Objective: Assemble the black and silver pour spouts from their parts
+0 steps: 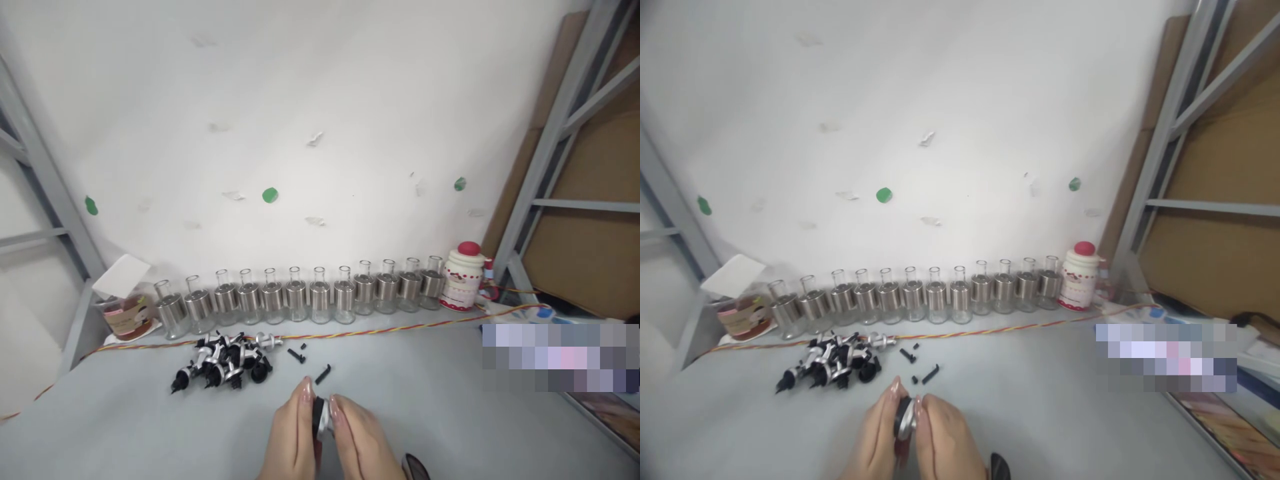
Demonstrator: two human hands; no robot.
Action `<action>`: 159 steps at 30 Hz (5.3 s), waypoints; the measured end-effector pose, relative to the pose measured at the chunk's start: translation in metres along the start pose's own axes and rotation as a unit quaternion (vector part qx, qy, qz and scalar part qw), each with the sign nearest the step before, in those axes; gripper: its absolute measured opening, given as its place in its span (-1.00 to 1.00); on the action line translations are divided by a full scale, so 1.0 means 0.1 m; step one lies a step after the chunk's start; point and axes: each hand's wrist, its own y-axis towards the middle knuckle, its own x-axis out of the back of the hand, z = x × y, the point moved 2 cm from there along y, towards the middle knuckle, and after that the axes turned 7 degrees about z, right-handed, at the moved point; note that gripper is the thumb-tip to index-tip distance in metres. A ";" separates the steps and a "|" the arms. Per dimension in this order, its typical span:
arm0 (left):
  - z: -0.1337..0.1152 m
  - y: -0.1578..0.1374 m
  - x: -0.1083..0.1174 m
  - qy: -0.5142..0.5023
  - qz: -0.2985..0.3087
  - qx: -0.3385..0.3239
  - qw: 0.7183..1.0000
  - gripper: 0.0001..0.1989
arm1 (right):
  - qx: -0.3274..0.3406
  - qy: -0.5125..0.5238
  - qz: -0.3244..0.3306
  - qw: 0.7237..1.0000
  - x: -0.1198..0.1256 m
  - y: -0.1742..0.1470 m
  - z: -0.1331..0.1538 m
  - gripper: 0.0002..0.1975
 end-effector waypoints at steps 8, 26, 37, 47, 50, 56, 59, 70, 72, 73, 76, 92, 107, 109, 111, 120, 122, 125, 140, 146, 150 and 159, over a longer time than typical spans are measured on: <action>0.03 -0.01 0.05 0.078 0.040 -0.113 0.990 -0.55 | 0.009 -0.001 0.000 1.000 -0.03 -0.02 -0.03 -0.64; -0.03 0.14 0.05 0.054 0.226 -0.091 0.968 -0.69 | 0.026 0.108 0.081 0.991 0.09 0.13 -0.03 -0.68; -0.03 0.17 0.11 0.080 0.099 -0.069 0.989 -0.70 | -0.075 0.182 0.126 0.972 0.10 0.17 -0.07 -0.73; -0.04 0.09 -0.01 -0.073 0.100 0.084 0.989 -0.61 | 0.016 0.111 0.077 0.991 0.10 0.16 -0.12 -0.81; 0.01 0.05 0.00 -0.022 0.060 0.049 0.997 -0.58 | 0.059 0.066 0.054 0.995 0.12 0.14 -0.08 -0.77; 0.10 0.05 0.00 0.172 0.011 -0.099 0.980 -0.60 | 0.081 0.062 0.005 0.995 0.10 0.11 0.00 -0.71; 0.11 0.05 0.00 0.219 0.005 -0.124 0.968 -0.61 | 0.075 0.085 0.004 0.994 0.08 0.09 0.01 -0.71; 0.01 0.12 0.02 0.416 0.001 -0.297 0.860 -0.65 | -0.080 0.189 0.038 0.978 -0.04 0.08 -0.09 -0.81; -0.03 0.19 0.04 0.431 0.056 -0.237 0.869 -0.64 | -0.159 0.268 0.063 0.948 -0.10 0.14 -0.15 -0.73; -0.06 0.22 0.06 0.431 0.078 -0.201 0.876 -0.64 | -0.194 0.326 0.083 0.922 -0.14 0.17 -0.18 -0.69; -0.13 0.27 0.14 0.368 0.114 -0.091 0.918 -0.62 | -0.264 0.487 0.137 0.821 -0.20 0.23 -0.21 -0.58; 0.02 0.19 -0.01 -0.021 0.167 0.081 0.982 -0.61 | -0.232 0.387 0.105 0.886 -0.15 0.17 -0.24 -0.61; 0.00 0.19 0.04 0.022 0.156 -0.008 0.988 -0.72 | -0.182 0.396 0.063 0.898 -0.05 0.17 -0.18 -0.67; 0.02 0.19 0.03 0.004 0.146 -0.002 0.989 -0.72 | -0.182 0.418 0.047 0.889 -0.08 0.17 -0.20 -0.69; 0.04 0.20 0.02 -0.017 0.143 0.015 0.989 -0.69 | -0.180 0.438 0.039 0.880 -0.09 0.18 -0.20 -0.70; 0.09 0.21 0.04 -0.056 0.092 0.055 0.993 -0.62 | -0.173 0.451 0.048 0.874 -0.04 0.18 -0.15 -0.73; 0.07 0.20 0.05 -0.038 0.097 0.046 0.993 -0.65 | -0.175 0.466 0.060 0.865 -0.06 0.17 -0.14 -0.73; 0.06 0.19 0.04 -0.012 0.108 0.029 0.994 -0.67 | -0.181 0.469 0.074 0.861 -0.09 0.17 -0.15 -0.76; -0.02 0.15 -0.01 0.014 0.107 0.042 0.993 -0.61 | -0.214 0.428 0.091 0.874 -0.19 0.12 -0.20 -0.74; 0.09 0.07 -0.05 0.034 0.093 0.152 0.983 -0.47 | -0.227 0.370 0.046 0.900 -0.12 0.13 -0.13 -0.70; 0.22 0.04 -0.07 0.017 0.116 0.160 0.980 -0.37 | -0.265 0.349 0.012 0.899 -0.17 0.11 -0.12 -0.67; 0.40 0.04 -0.07 -0.035 0.111 0.143 0.983 -0.42 | -0.297 0.366 -0.011 0.882 -0.23 0.05 -0.15 -0.60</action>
